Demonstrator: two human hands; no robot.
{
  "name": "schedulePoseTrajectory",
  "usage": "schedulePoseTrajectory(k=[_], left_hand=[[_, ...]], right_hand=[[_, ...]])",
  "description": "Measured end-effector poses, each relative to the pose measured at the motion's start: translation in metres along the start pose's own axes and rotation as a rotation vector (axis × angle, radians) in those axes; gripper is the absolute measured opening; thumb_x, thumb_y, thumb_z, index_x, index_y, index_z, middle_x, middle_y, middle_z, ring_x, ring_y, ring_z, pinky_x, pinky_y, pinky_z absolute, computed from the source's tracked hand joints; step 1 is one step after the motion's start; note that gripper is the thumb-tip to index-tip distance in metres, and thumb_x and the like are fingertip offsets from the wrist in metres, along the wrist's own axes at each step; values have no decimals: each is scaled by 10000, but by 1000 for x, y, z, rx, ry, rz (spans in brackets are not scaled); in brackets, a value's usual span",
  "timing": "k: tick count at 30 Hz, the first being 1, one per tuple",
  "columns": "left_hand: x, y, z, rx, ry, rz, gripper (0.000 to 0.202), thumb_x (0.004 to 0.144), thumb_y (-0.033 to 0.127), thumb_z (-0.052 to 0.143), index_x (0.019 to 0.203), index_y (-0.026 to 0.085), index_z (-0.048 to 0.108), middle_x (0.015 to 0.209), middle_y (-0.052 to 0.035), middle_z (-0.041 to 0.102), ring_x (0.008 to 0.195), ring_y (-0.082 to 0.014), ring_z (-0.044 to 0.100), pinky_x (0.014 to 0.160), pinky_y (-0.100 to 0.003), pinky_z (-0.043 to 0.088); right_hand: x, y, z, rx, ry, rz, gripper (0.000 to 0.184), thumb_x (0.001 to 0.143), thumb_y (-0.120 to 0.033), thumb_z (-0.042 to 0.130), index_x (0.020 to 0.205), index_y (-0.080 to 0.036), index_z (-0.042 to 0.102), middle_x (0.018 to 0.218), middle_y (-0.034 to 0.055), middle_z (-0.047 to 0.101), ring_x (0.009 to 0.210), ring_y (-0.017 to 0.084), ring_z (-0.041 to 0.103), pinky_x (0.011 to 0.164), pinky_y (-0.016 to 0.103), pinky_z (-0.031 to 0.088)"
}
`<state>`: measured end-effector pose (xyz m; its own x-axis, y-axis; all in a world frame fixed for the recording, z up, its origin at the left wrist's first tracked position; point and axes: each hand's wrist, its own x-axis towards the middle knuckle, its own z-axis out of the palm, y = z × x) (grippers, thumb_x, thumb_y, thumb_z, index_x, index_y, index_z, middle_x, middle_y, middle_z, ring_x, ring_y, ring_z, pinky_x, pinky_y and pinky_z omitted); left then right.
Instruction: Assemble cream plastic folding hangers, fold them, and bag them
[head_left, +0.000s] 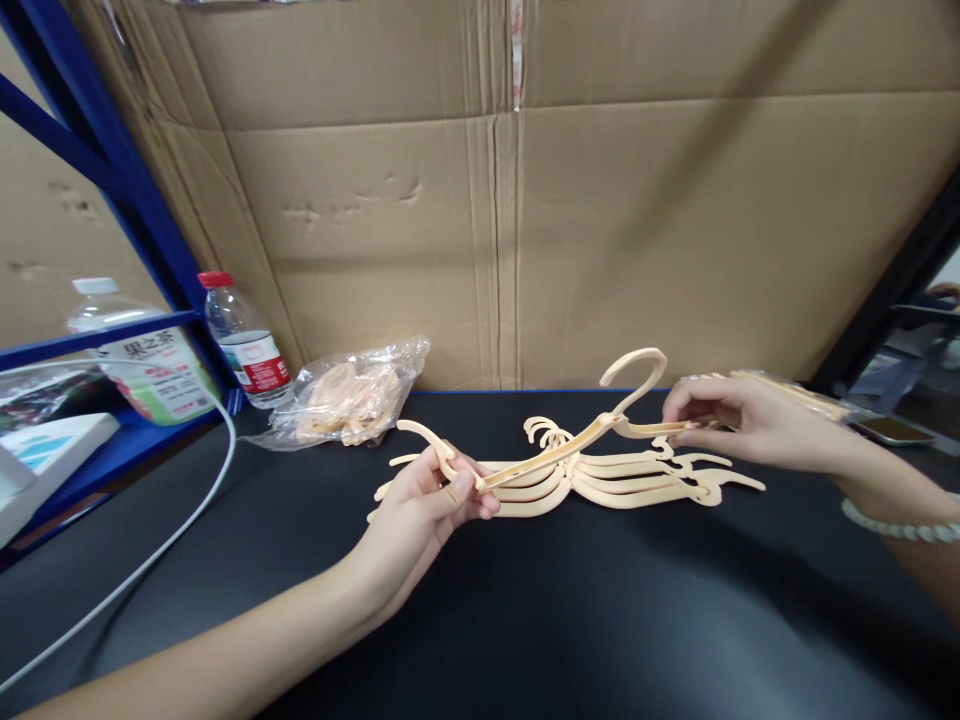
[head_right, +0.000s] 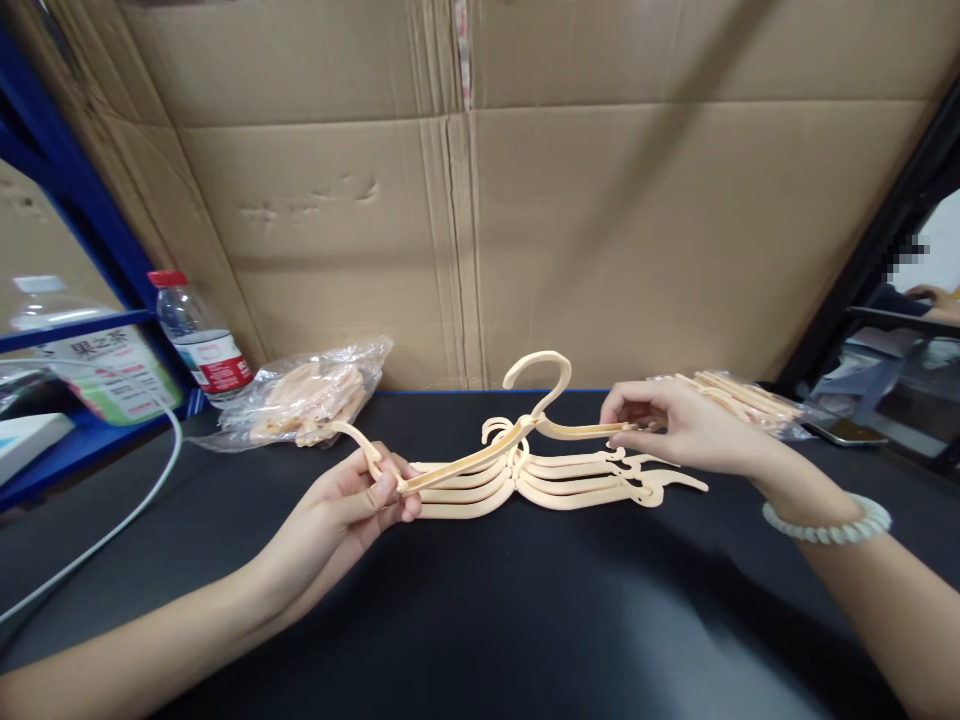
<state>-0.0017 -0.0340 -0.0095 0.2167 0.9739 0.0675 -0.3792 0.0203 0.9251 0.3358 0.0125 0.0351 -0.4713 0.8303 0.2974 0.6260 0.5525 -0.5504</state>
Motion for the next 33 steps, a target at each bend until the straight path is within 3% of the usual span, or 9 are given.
schedulePoseTrajectory(k=[12, 20, 25, 33], left_hand=[[6, 0, -2, -53, 186, -67, 177, 770, 23, 596, 649, 130, 523, 728, -46, 602, 646, -126, 574, 677, -254, 494], [6, -2, -4, -2, 190, -41, 181, 729, 37, 596, 650, 150, 479, 649, 7, 540, 587, -104, 530, 554, -205, 415], [7, -2, -5, 39, 250, 14, 214, 699, 54, 617, 701, 179, 443, 606, 47, 513, 530, -87, 487, 514, -189, 375], [12, -6, -10, -11, 320, 70, 238, 699, 127, 736, 690, 162, 501, 659, 16, 602, 643, -119, 606, 695, -253, 504]], right_hand=[[0, 8, 10, -54, 71, -51, 293, 872, -501, 608, 818, -214, 621, 778, 63, 663, 677, 202, 620, 611, 318, 511], [1, 1, 15, -58, 87, -68, 293, 868, -496, 607, 792, -214, 619, 736, 50, 643, 629, 187, 604, 567, 303, 494], [0, -8, 19, -5, 63, -24, 325, 839, -535, 630, 809, -211, 631, 748, 55, 657, 625, 196, 623, 547, 301, 503], [0, -11, 27, 21, 20, 55, 284, 858, -491, 607, 901, -212, 632, 648, 26, 642, 559, 195, 617, 470, 291, 485]])
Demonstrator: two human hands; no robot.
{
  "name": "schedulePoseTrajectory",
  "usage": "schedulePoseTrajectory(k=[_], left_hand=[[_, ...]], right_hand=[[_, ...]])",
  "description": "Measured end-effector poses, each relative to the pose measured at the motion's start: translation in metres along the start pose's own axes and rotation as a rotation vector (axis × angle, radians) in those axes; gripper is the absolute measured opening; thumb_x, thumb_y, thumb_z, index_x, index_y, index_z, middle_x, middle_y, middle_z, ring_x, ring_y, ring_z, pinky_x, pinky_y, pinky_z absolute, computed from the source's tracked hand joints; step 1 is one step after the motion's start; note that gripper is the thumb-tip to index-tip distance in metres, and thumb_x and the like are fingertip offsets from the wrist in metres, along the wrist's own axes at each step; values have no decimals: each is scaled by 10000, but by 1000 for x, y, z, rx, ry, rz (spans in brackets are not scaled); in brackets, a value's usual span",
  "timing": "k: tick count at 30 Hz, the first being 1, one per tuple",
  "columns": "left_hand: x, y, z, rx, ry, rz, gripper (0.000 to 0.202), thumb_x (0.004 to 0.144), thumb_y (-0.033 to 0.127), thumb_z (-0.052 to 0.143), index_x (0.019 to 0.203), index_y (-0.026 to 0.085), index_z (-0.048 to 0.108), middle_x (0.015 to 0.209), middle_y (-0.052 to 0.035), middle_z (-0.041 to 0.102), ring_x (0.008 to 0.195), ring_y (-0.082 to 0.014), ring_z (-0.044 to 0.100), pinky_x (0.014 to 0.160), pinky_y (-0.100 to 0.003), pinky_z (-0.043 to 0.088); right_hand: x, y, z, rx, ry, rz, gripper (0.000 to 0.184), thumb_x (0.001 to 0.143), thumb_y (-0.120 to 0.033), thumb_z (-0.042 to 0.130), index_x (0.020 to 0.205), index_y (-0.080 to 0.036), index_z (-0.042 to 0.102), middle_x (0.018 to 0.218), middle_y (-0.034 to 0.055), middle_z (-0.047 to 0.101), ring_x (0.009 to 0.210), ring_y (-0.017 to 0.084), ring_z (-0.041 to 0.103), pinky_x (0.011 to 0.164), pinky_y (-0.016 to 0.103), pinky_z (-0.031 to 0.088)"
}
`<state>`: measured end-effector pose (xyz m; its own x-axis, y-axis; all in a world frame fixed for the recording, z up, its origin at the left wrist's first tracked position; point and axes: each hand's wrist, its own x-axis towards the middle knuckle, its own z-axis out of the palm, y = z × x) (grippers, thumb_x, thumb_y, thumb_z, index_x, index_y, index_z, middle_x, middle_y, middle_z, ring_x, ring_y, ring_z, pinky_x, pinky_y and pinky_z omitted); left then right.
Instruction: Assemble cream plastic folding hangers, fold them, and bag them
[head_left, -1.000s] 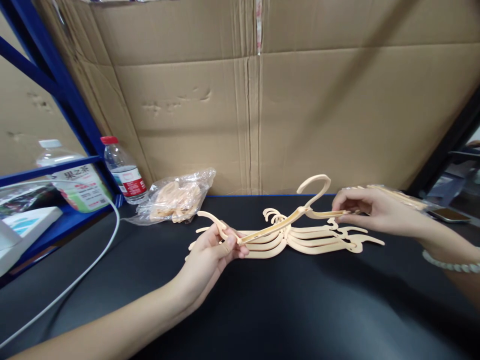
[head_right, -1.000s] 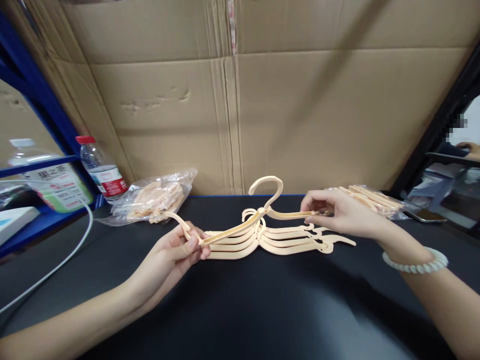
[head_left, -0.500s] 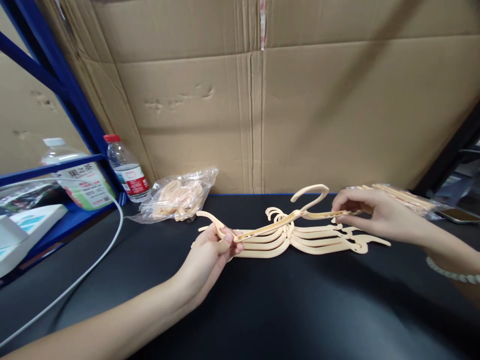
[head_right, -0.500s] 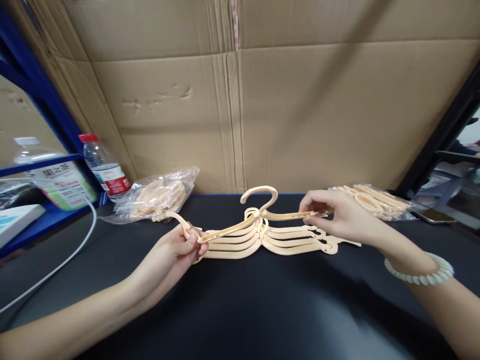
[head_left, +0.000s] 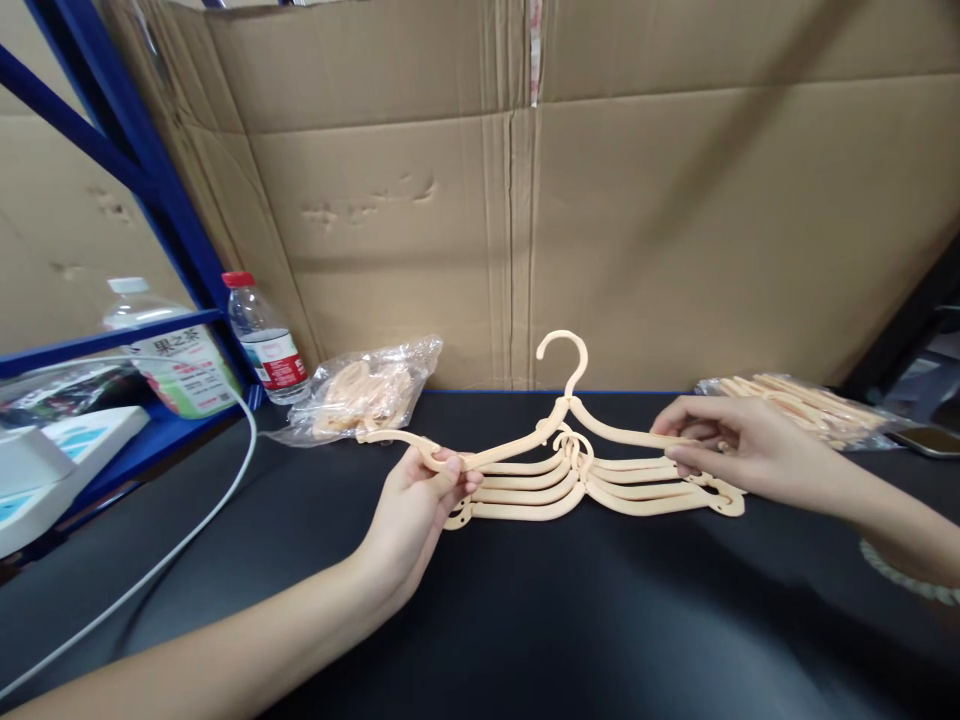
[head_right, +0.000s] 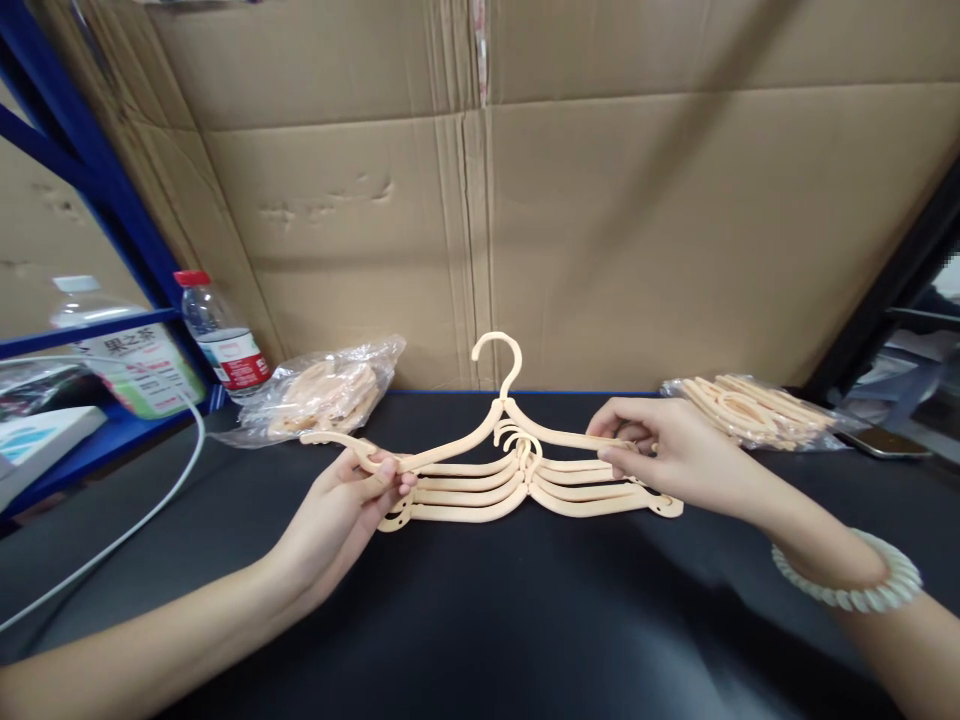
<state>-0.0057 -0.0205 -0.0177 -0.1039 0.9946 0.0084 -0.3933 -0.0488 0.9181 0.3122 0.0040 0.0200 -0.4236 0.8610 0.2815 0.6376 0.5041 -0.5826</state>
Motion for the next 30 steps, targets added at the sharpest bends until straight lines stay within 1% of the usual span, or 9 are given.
schedulePoseTrajectory(k=[6, 10, 13, 15, 17, 20, 23, 25, 30], left_hand=[[-5, 3, 2, -55, 44, -48, 221, 703, 95, 744, 659, 150, 534, 718, -19, 641, 757, -146, 652, 816, -269, 532], [-8, 4, 5, -83, 13, -89, 217, 750, 176, 727, 650, 153, 537, 747, -40, 643, 787, -158, 643, 788, -266, 543], [-17, 0, 7, 25, -106, -168, 177, 763, 209, 701, 667, 153, 562, 763, -53, 650, 756, -166, 646, 745, -272, 548], [-25, -3, 8, 206, -294, -150, 170, 781, 205, 675, 665, 157, 561, 792, -62, 655, 748, -175, 654, 710, -277, 549], [-34, -4, 8, 484, -545, 63, 130, 820, 176, 622, 700, 164, 574, 829, -71, 658, 752, -178, 652, 694, -284, 547], [-47, -1, 7, 945, -924, 735, 138, 837, 63, 522, 868, 148, 625, 958, -116, 677, 903, -221, 639, 795, -328, 541], [-53, 3, 6, 1222, -1047, 1141, 204, 827, 26, 504, 950, 119, 638, 1083, -134, 679, 1068, -273, 591, 912, -373, 513], [-53, 3, 6, 1300, -1024, 1161, 197, 837, 46, 510, 965, 120, 639, 1112, -120, 669, 1080, -263, 579, 933, -370, 505], [-46, -4, 3, 1406, -1002, 992, 169, 883, 126, 488, 983, 144, 622, 1155, -103, 630, 1037, -243, 577, 882, -374, 518]], right_hand=[[0, 10, -5, -9, -1, 11, 309, 860, -497, 607, 983, -219, 665, 777, 55, 683, 605, 197, 634, 492, 289, 495], [1, 10, -7, -26, 7, 27, 353, 859, -548, 595, 958, -217, 667, 816, 75, 683, 623, 209, 636, 502, 299, 489], [0, 5, -8, 1, -11, 23, 344, 866, -543, 588, 915, -206, 638, 797, 70, 666, 610, 193, 621, 502, 285, 475], [-1, 1, -9, 23, -34, 22, 321, 869, -520, 591, 884, -201, 613, 767, 55, 648, 587, 173, 598, 494, 268, 455], [-1, -2, -11, 37, -74, 22, 300, 862, -492, 605, 861, -192, 596, 745, 40, 629, 575, 156, 576, 488, 251, 437], [-2, -3, -15, 65, -195, 30, 261, 849, -435, 618, 854, -176, 583, 744, 28, 612, 603, 149, 570, 510, 234, 432], [-3, -3, -16, 104, -348, 72, 211, 846, -382, 603, 859, -173, 574, 723, 18, 612, 623, 156, 581, 540, 238, 440], [-3, -3, -16, 87, -413, 108, 182, 837, -358, 591, 850, -177, 573, 703, 11, 614, 598, 155, 573, 528, 240, 426], [-4, -7, -13, -147, -454, 37, 74, 761, -236, 591, 795, -181, 627, 772, 18, 644, 693, 179, 587, 606, 255, 428]])
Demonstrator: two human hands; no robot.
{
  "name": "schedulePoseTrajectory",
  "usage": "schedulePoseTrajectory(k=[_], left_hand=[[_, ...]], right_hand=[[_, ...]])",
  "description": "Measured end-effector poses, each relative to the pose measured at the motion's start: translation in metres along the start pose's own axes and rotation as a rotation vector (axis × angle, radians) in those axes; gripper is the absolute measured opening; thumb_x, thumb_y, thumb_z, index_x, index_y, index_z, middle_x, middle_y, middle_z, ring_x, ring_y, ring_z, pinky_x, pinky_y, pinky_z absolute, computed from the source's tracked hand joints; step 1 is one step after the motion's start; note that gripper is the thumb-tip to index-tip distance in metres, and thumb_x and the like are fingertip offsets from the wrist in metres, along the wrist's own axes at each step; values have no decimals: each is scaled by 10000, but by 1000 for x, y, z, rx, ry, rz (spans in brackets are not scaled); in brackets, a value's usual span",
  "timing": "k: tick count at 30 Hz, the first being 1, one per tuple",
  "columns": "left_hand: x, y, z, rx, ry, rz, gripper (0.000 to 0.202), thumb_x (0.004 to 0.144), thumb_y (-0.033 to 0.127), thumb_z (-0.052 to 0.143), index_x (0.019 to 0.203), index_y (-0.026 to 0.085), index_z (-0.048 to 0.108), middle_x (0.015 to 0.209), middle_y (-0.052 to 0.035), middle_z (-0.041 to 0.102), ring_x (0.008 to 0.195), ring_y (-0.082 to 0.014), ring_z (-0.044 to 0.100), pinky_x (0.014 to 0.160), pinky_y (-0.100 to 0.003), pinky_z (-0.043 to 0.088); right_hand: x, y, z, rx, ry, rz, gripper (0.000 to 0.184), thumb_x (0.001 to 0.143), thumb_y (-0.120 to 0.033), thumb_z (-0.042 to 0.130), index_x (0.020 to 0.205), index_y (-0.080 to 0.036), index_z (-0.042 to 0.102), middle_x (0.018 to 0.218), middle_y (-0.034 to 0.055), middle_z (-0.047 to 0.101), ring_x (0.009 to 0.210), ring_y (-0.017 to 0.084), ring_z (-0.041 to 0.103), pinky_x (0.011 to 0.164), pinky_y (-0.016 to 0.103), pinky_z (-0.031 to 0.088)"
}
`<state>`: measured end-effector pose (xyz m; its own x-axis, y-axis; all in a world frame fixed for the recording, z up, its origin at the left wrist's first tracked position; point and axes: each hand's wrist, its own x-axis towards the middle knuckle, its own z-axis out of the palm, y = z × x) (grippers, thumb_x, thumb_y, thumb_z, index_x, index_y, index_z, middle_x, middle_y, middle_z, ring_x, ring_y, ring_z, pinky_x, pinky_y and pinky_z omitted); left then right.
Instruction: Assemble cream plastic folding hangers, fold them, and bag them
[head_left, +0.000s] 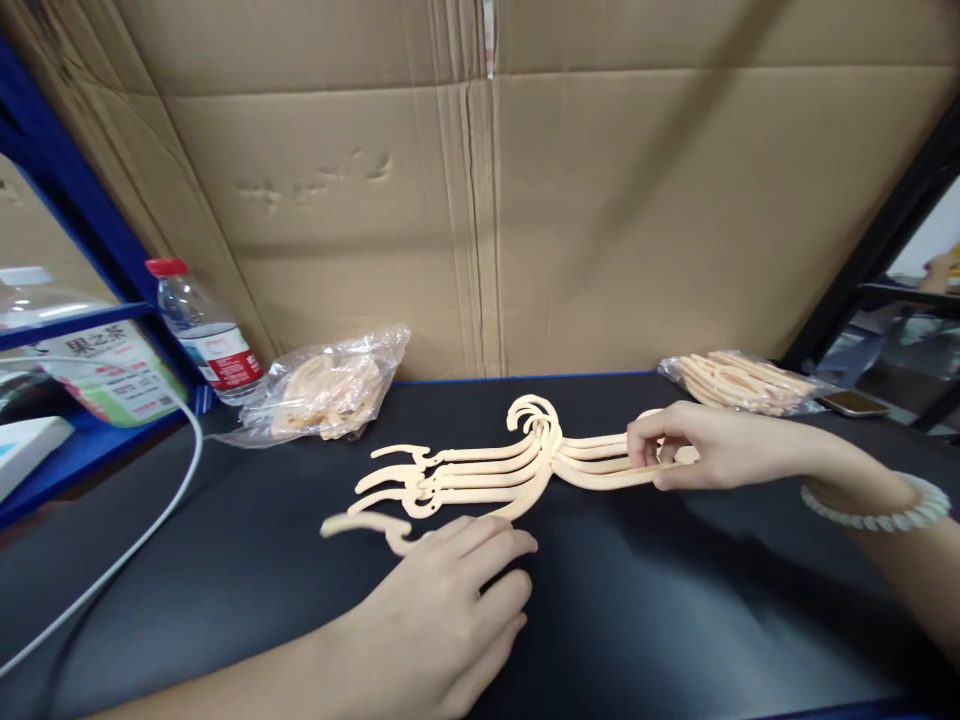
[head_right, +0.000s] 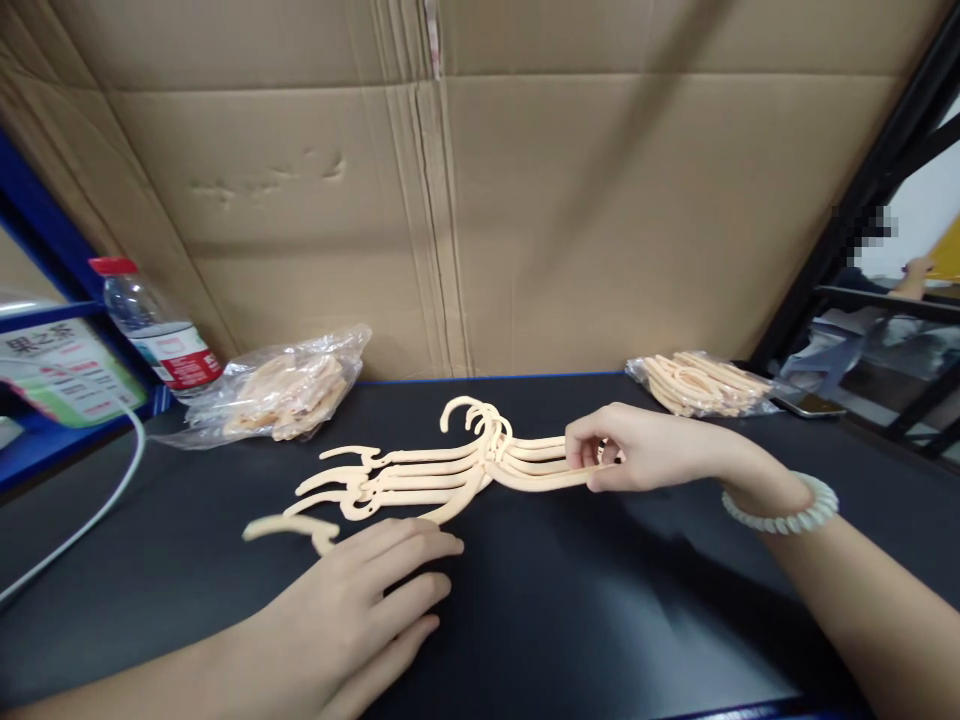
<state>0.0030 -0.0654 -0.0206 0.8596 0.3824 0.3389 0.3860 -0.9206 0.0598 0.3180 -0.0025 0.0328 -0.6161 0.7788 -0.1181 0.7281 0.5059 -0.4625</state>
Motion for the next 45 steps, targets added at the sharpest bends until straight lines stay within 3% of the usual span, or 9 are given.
schedulePoseTrajectory(k=[6, 18, 21, 24, 28, 30, 34, 38, 45], left_hand=[[-1, -1, 0, -33, -71, -57, 173, 905, 172, 471, 1010, 161, 608, 1156, -88, 621, 1035, -244, 576, 895, -398, 502], [2, -2, 0, -13, -86, -116, 259, 897, 201, 491, 1135, 211, 591, 1244, -68, 618, 1145, -263, 554, 972, -422, 471], [1, -3, 3, 8, -43, -118, 285, 879, 196, 506, 1155, 212, 576, 1265, -72, 605, 1174, -278, 531, 988, -440, 455], [-1, -3, 6, 42, -33, -133, 331, 855, 188, 528, 1184, 208, 556, 1278, -81, 595, 1176, -283, 526, 992, -446, 449], [-3, -7, 10, 68, -10, -104, 372, 827, 192, 544, 1199, 216, 544, 1273, -80, 600, 1172, -277, 531, 994, -433, 452], [-5, -9, 13, 67, 13, -78, 393, 815, 195, 544, 1207, 218, 540, 1272, -84, 601, 1174, -280, 529, 996, -435, 453], [-4, -11, 16, 39, 12, -132, 385, 821, 205, 548, 1204, 238, 547, 1293, -72, 588, 1206, -276, 508, 1028, -441, 433], [2, -16, 14, -27, -3, -213, 363, 845, 229, 559, 1207, 249, 559, 1326, -82, 564, 1258, -291, 478, 1073, -482, 386], [10, -46, 15, -74, -61, -215, 392, 903, 306, 542, 1293, 271, 532, 1427, -82, 501, 1363, -306, 387, 1116, -547, 299]], right_hand=[[2, 1, 6, -95, -38, 18, 139, 721, -148, 572, 798, -183, 682, 775, 11, 658, 690, 164, 596, 622, 239, 423], [4, 11, 12, -324, 90, 91, 117, 687, -76, 578, 731, -180, 608, 800, 22, 618, 716, 179, 568, 622, 257, 406], [2, 7, 15, -354, 133, 51, 172, 710, -70, 574, 838, -173, 622, 874, 50, 626, 789, 204, 589, 707, 292, 461], [4, -6, 28, -404, 220, 32, 306, 826, -116, 530, 1123, -122, 605, 1102, 143, 622, 1000, 273, 599, 871, 385, 488], [13, -28, 60, -440, 253, 82, 663, 941, -385, 499, 1453, -1, 325, 1487, 247, 341, 1383, 375, 296, 1102, 522, 334], [19, -34, 76, -424, 200, 104, 721, 960, -453, 445, 1486, 2, 257, 1539, 227, 226, 1427, 359, 181, 1145, 531, 262], [31, -31, 90, -394, 195, 123, 698, 989, -463, 332, 1498, 1, 221, 1553, 206, 153, 1438, 333, 113, 1166, 526, 203], [43, -16, 86, -408, 268, 129, 662, 983, -424, 309, 1491, -3, 254, 1544, 208, 192, 1433, 335, 145, 1159, 535, 210], [66, 6, 76, -440, 316, 146, 624, 984, -364, 300, 1484, 7, 261, 1533, 226, 234, 1425, 344, 194, 1143, 542, 236]])
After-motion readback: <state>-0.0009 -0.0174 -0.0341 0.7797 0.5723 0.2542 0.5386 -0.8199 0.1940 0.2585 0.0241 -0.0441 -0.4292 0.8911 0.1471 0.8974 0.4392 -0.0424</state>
